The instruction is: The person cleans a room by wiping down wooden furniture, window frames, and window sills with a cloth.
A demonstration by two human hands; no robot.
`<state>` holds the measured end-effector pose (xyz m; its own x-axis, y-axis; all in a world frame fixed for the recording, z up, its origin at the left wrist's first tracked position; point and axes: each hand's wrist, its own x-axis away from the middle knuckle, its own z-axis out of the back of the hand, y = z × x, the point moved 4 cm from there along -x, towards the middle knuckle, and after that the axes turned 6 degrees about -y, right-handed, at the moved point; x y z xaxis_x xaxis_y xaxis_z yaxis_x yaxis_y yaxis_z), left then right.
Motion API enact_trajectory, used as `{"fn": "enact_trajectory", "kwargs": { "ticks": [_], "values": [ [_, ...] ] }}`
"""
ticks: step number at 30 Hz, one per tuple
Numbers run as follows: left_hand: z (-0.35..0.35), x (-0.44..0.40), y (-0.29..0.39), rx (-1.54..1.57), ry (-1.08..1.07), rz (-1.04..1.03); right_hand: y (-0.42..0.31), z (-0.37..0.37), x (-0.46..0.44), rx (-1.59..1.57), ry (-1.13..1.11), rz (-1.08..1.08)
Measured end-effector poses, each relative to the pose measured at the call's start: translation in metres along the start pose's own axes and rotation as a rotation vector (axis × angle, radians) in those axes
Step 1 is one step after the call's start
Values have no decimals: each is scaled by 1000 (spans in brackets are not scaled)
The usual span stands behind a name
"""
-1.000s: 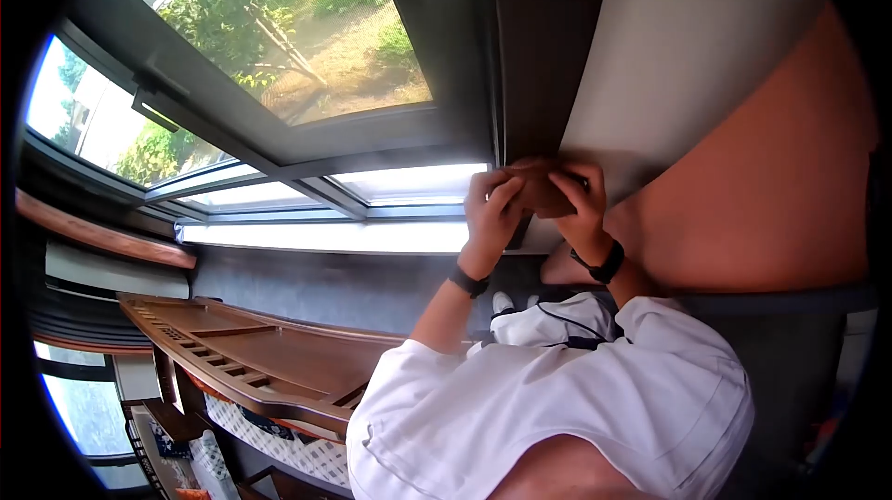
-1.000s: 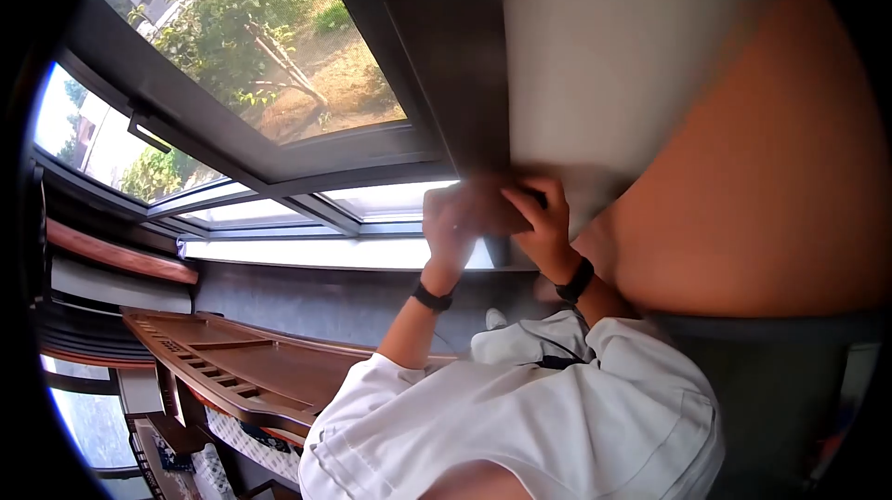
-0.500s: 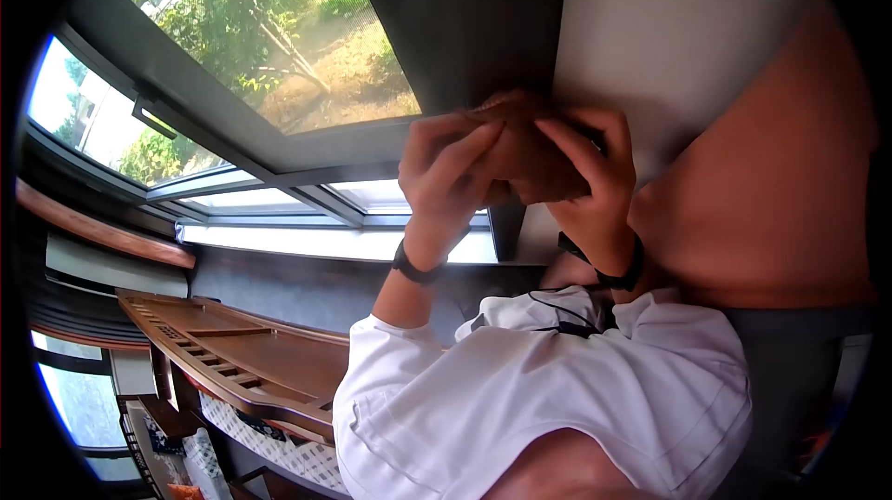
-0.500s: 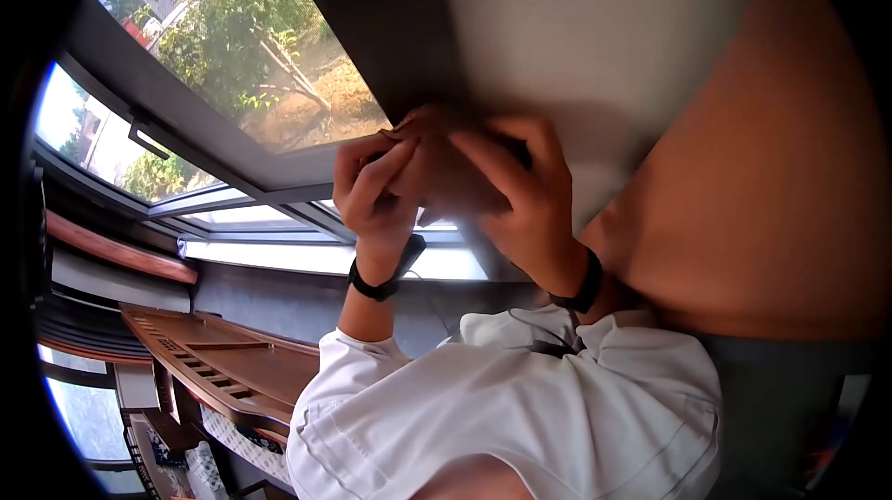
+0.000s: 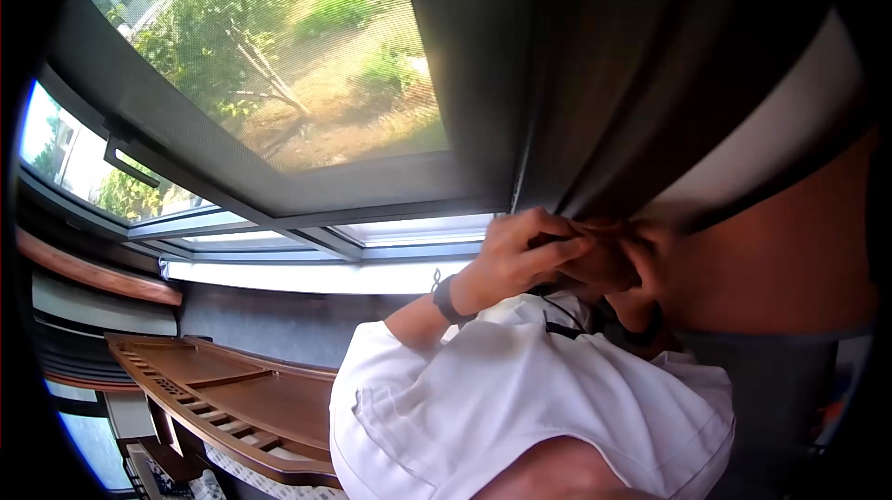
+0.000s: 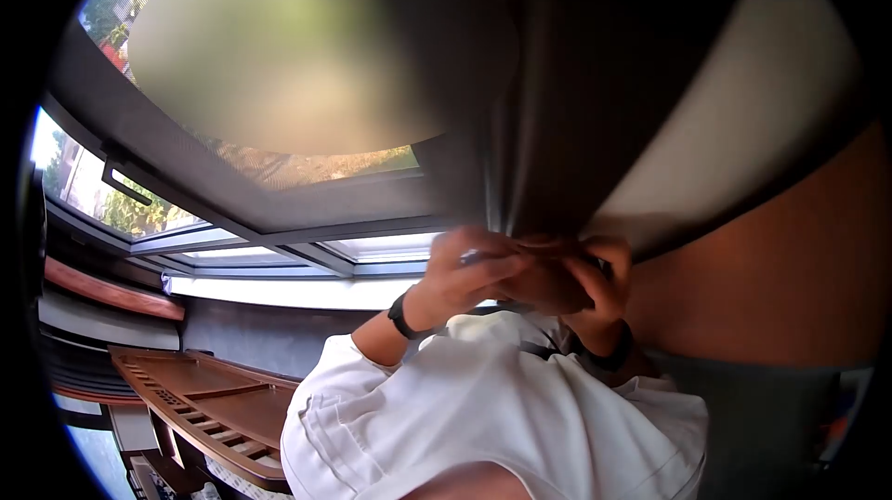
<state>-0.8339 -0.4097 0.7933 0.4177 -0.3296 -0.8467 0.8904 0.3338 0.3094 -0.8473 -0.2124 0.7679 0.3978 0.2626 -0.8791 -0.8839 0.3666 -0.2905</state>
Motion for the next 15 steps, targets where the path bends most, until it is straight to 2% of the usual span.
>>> {"fn": "enact_trajectory", "kwargs": {
  "ticks": [4, 8, 11, 15],
  "values": [
    [7, 42, -25, 93, -47, 75, -33, -36, 23, 126, -98, -151],
    [58, 66, -40, 38, -78, 131, -73, -89, 20, 244, -90, -284],
    [115, 79, -54, 6, 9, 172, -89, -143, -7, 116, -91, -294],
    [197, 93, -61, -214, 129, 224, -106, -226, -53, -84, -75, -245]
  ]
}}
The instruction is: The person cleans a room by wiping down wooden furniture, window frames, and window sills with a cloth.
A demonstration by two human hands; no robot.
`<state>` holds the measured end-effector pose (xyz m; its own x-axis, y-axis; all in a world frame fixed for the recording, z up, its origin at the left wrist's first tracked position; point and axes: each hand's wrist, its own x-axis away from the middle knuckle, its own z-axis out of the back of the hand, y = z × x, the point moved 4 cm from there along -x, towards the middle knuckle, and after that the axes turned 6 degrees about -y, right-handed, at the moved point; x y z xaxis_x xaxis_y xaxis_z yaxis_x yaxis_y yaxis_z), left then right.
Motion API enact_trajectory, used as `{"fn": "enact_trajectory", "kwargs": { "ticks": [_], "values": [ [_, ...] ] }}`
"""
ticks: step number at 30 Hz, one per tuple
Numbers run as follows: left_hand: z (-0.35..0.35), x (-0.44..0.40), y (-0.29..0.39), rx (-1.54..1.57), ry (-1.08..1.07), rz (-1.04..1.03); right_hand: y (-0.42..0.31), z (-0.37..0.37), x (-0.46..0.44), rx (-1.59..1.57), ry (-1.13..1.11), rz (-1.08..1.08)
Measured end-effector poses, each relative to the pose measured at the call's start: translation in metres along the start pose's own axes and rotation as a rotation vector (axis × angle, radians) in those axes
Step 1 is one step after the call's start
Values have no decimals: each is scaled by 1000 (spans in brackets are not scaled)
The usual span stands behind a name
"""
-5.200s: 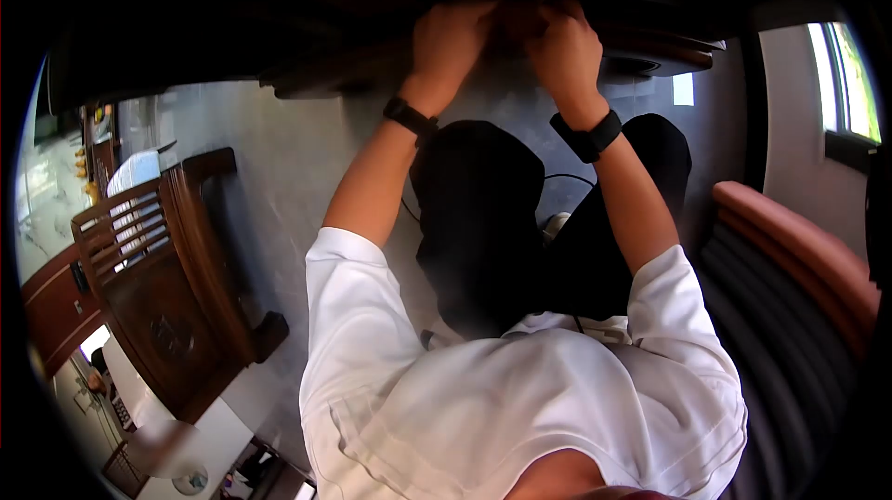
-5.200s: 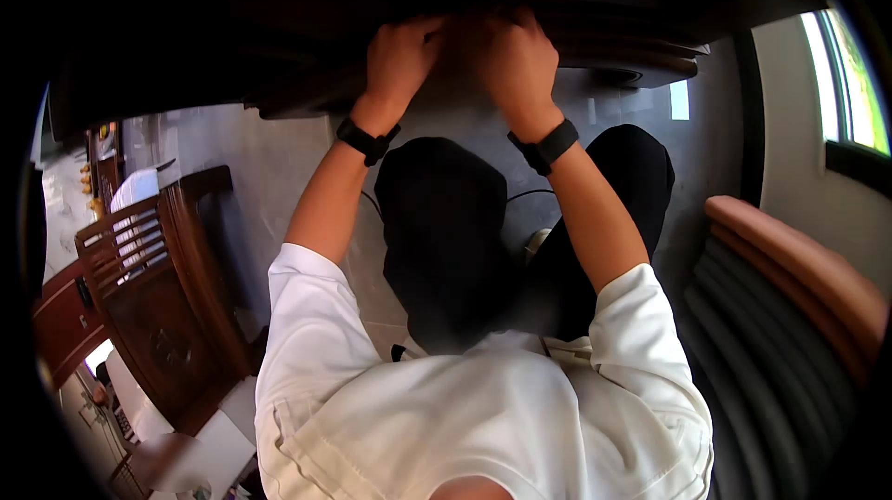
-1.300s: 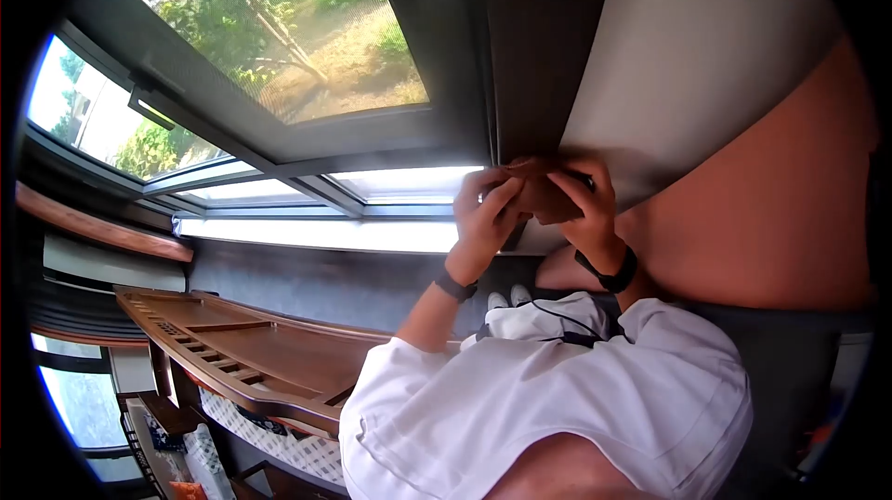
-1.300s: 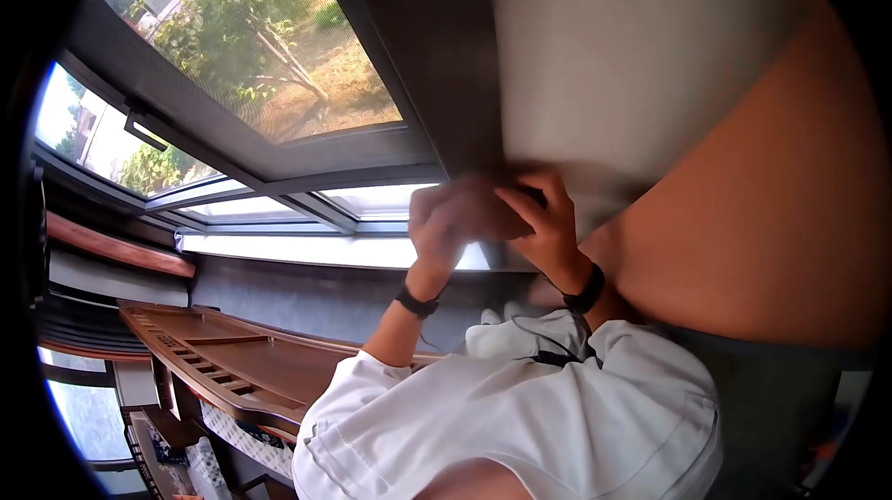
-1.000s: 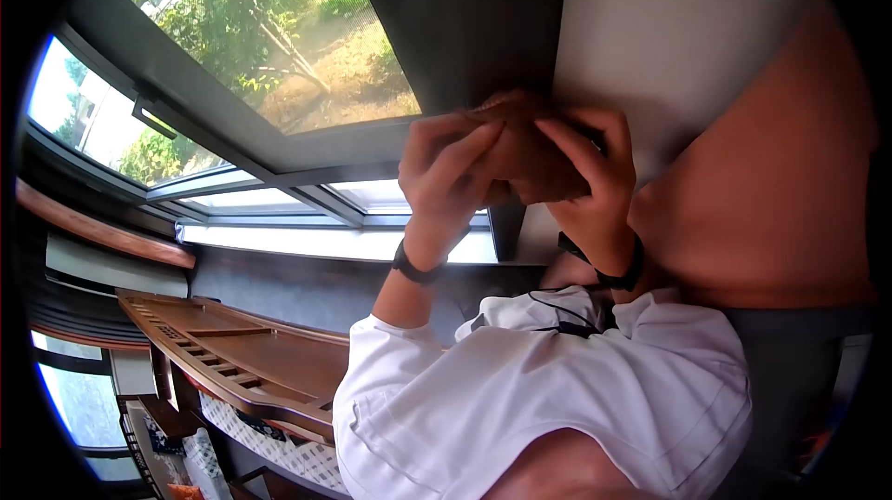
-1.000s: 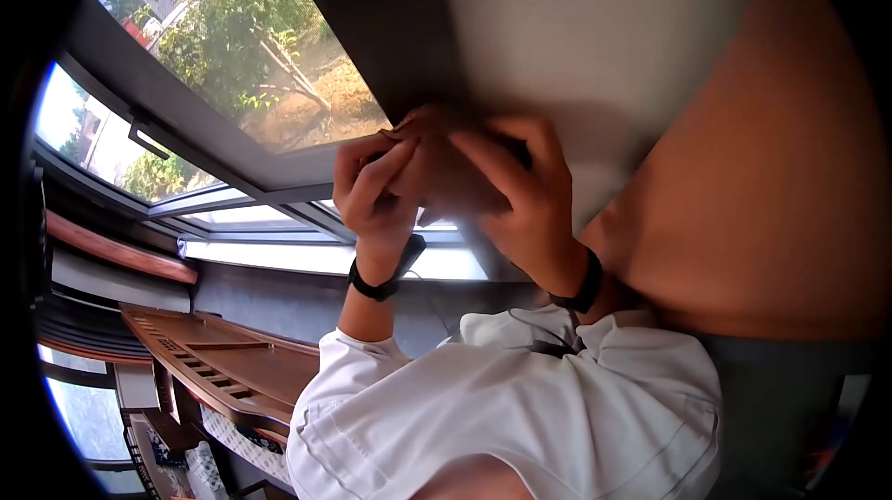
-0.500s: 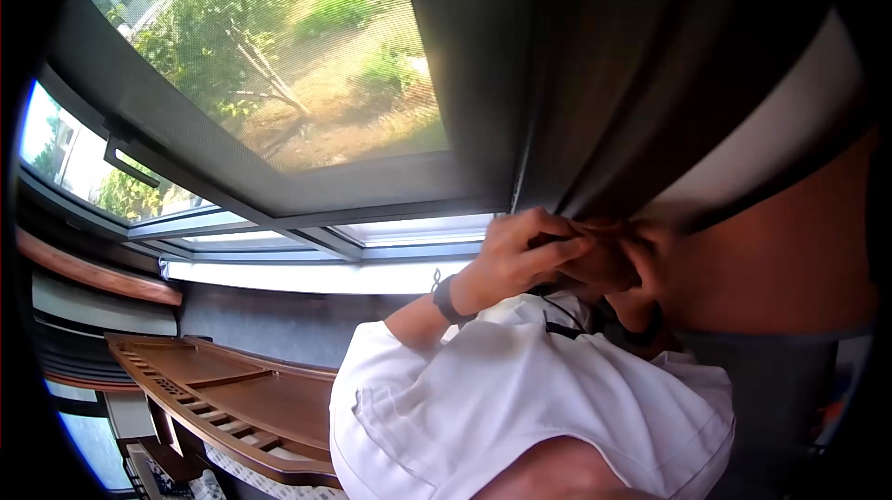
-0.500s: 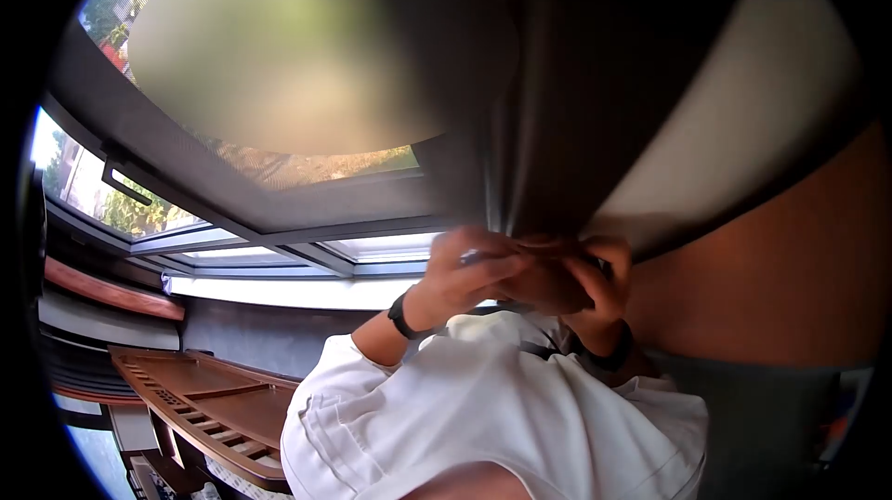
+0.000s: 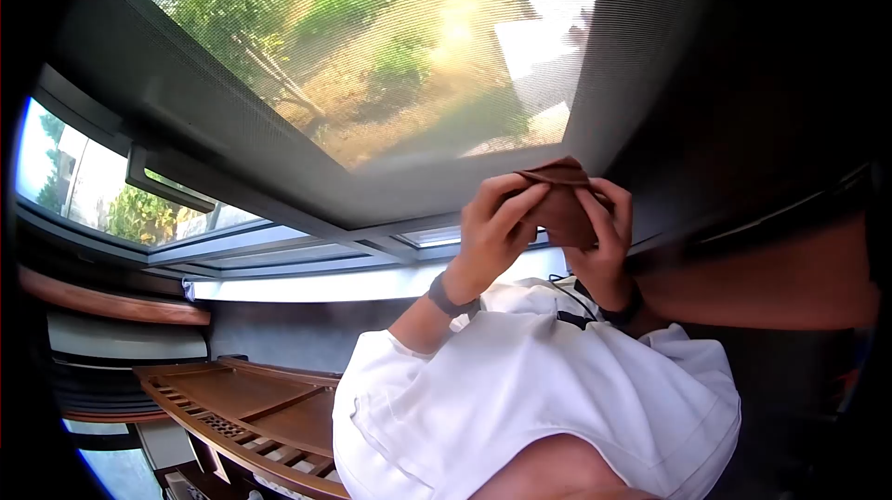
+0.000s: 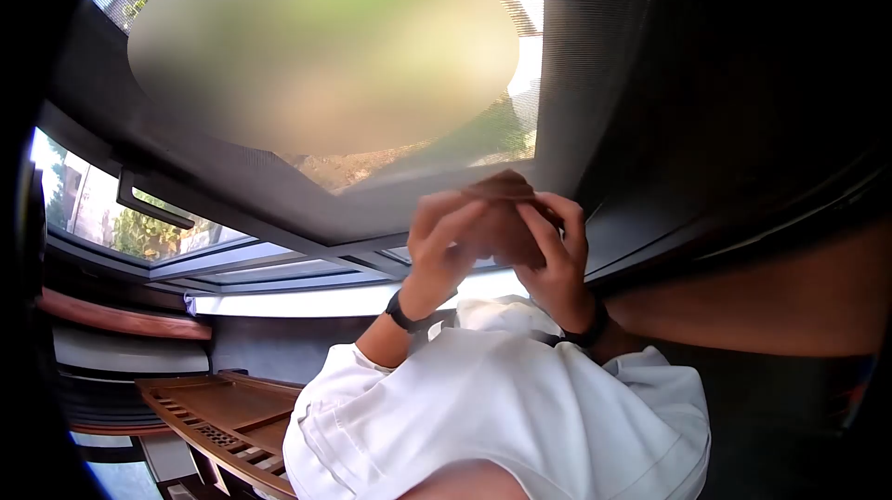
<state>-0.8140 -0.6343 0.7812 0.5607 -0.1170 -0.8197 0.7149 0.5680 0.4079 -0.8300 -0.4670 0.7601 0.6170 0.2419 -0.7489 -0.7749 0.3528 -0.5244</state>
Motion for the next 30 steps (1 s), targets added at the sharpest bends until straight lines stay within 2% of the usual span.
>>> {"fn": "enact_trajectory", "kwargs": {
  "ticks": [3, 5, 7, 11, 12, 14, 17, 20, 23, 25, 27, 30],
  "values": [
    [43, 6, -22, -80, 98, 83, -13, -50, -34, -94, 22, 123],
    [64, -3, -31, -205, 169, 47, -18, -68, -56, -31, 54, 212],
    [67, -18, -40, -200, 160, 71, -21, -76, -72, 47, 74, 250],
    [46, -38, -36, -148, 200, -30, -8, -67, -73, 116, 258, 205],
    [32, -34, -42, -60, 138, 75, 1, -63, -69, 130, 276, 174],
    [7, -31, -47, -25, 108, 29, 20, -55, -48, 153, 297, 98],
    [-9, -22, -48, -49, 45, 7, 40, -54, -20, 209, 250, 25],
    [-21, 4, -60, -71, -27, 43, 50, -64, 0, 134, 194, -29],
    [-13, 30, -69, -40, -26, 103, 52, -76, 9, 84, 135, -33],
    [3, 34, -63, -155, -25, 175, 47, -85, 6, 40, 66, -32],
    [18, 37, -61, -211, 16, 221, 41, -91, 0, 39, 10, 50],
    [32, 24, -47, -234, 109, 162, 20, -89, -24, 15, 22, 139]
  ]
}}
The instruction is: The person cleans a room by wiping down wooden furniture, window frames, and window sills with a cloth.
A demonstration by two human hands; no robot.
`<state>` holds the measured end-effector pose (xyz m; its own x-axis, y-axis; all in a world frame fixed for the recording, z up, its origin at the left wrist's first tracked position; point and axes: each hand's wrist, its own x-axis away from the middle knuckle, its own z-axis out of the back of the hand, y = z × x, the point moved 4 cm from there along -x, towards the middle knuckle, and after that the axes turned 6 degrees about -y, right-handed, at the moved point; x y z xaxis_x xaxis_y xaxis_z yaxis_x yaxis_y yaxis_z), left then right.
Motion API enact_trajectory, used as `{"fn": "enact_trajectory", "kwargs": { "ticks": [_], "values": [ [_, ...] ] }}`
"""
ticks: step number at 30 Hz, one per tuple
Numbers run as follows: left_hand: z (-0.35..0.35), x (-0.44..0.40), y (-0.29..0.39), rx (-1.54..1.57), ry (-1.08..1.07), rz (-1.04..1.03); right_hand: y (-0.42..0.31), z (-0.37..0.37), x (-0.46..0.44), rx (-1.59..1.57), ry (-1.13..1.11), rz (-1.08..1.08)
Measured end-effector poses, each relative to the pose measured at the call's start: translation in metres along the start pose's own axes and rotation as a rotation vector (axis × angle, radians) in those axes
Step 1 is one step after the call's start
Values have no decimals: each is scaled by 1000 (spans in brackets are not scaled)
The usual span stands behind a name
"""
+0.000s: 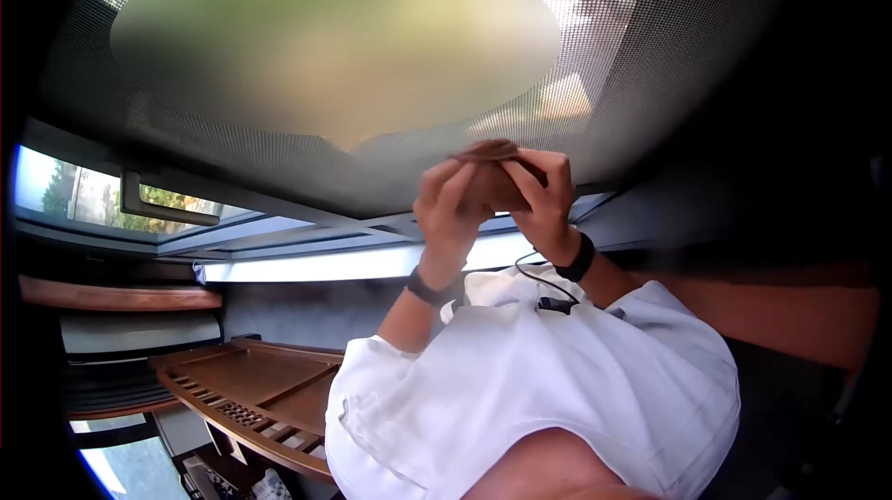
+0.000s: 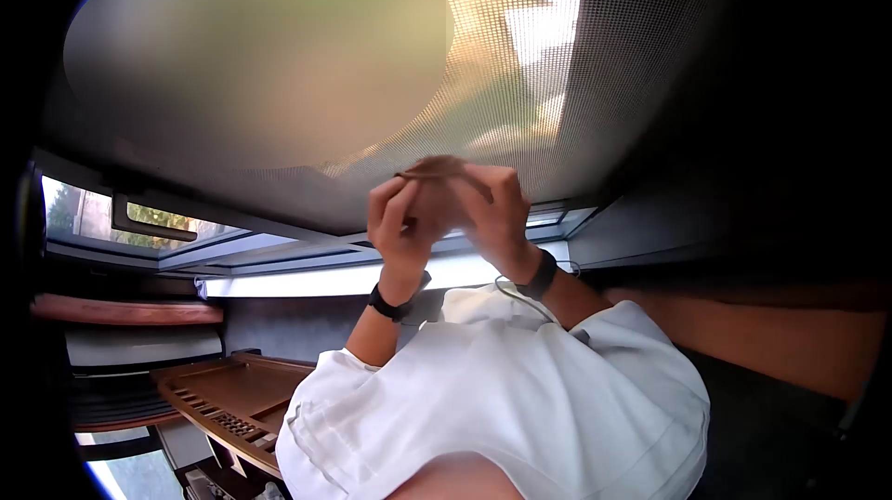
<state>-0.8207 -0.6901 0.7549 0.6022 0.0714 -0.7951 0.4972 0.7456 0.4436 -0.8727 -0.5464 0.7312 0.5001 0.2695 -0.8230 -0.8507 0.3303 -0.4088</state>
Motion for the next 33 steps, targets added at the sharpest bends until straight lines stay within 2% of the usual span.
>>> {"fn": "enact_trajectory", "kwargs": {
  "ticks": [5, 11, 18, 25, 33],
  "values": [
    [-7, -42, 26, -8, 86, -78, -3, 29, -37, 38, 118, 83],
    [-49, -66, 51, 83, -6, -194, 26, 66, -17, 100, 246, -55],
    [-49, -27, 19, 44, -159, -153, 36, 28, 34, 99, 200, -180],
    [24, 17, -50, 53, -229, -55, -15, -63, 50, 84, 123, -191],
    [169, 60, -138, 84, -304, 64, -121, -196, 49, -1, 1, -194]
  ]
}}
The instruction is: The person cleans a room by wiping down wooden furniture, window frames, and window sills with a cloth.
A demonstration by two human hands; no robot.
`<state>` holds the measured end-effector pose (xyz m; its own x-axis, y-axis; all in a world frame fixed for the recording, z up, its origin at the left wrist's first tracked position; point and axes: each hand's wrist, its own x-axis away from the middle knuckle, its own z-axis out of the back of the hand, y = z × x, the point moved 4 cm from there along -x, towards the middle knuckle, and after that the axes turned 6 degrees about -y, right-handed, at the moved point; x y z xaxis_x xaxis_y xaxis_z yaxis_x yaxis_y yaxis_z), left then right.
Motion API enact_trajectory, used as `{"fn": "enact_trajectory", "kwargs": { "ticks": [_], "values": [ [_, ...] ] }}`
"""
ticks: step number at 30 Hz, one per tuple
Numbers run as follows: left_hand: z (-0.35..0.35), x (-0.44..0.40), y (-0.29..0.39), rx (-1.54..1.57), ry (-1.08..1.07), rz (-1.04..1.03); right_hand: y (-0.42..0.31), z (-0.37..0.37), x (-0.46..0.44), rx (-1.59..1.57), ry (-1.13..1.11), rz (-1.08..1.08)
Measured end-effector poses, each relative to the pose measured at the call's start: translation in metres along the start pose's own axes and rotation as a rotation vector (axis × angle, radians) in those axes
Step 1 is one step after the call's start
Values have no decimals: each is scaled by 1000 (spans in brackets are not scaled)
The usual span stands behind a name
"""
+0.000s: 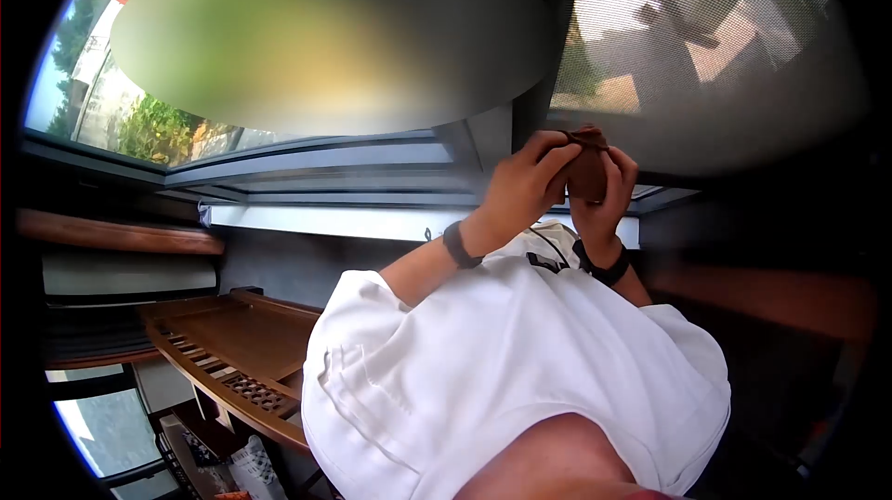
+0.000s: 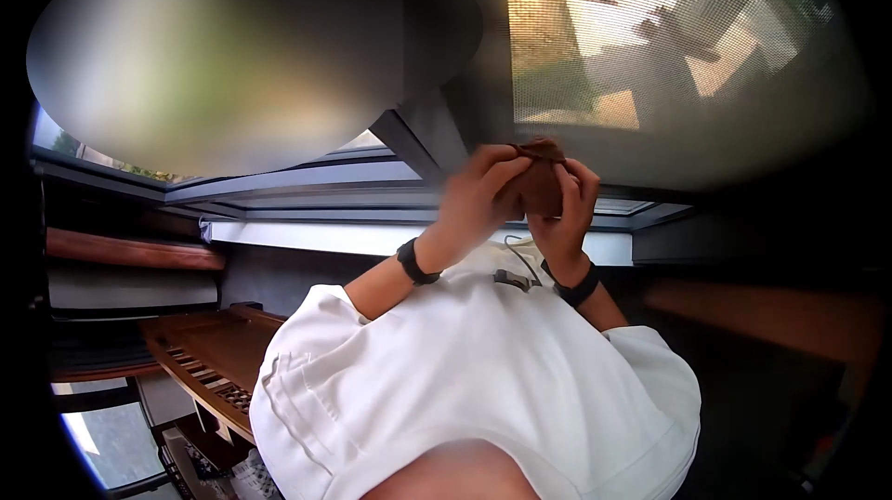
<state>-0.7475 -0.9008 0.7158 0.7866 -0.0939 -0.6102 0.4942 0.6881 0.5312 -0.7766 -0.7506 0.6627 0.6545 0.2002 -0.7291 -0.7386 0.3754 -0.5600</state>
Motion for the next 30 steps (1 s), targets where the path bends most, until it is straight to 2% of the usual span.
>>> {"fn": "enact_trajectory", "kwargs": {
  "ticks": [4, 9, 12, 13, 16, 17, 20, 21, 24, 25, 28, 30],
  "values": [
    [76, 28, -24, 151, 31, -75, -70, -58, 10, -52, -1, 95],
    [144, 63, -83, 373, 196, -104, -122, -144, 10, -68, -85, 143],
    [161, 94, -133, 397, 287, 83, -139, -182, -7, -175, -304, 212],
    [163, 104, -152, 527, 273, 240, -149, -191, -12, -232, -403, 171],
    [165, 121, -188, 654, 219, 463, -137, -238, 5, -78, -404, 93],
    [151, 134, -206, 846, 181, 534, -133, -246, 9, -72, -324, 5],
    [147, 149, -221, 790, 105, 491, -109, -263, 17, -26, -379, -84],
    [151, 154, -222, 723, 69, 416, -106, -265, 16, -30, -387, -118],
    [155, 170, -231, 197, -200, 360, -91, -270, 22, 17, -517, -69],
    [160, 169, -229, -69, -165, 185, -88, -272, 25, 9, -555, -69],
    [157, 159, -230, 78, -159, 330, -87, -277, 25, 22, -564, -91],
    [159, 149, -226, 45, -146, 274, -92, -279, 21, 63, -574, -90]
  ]
}}
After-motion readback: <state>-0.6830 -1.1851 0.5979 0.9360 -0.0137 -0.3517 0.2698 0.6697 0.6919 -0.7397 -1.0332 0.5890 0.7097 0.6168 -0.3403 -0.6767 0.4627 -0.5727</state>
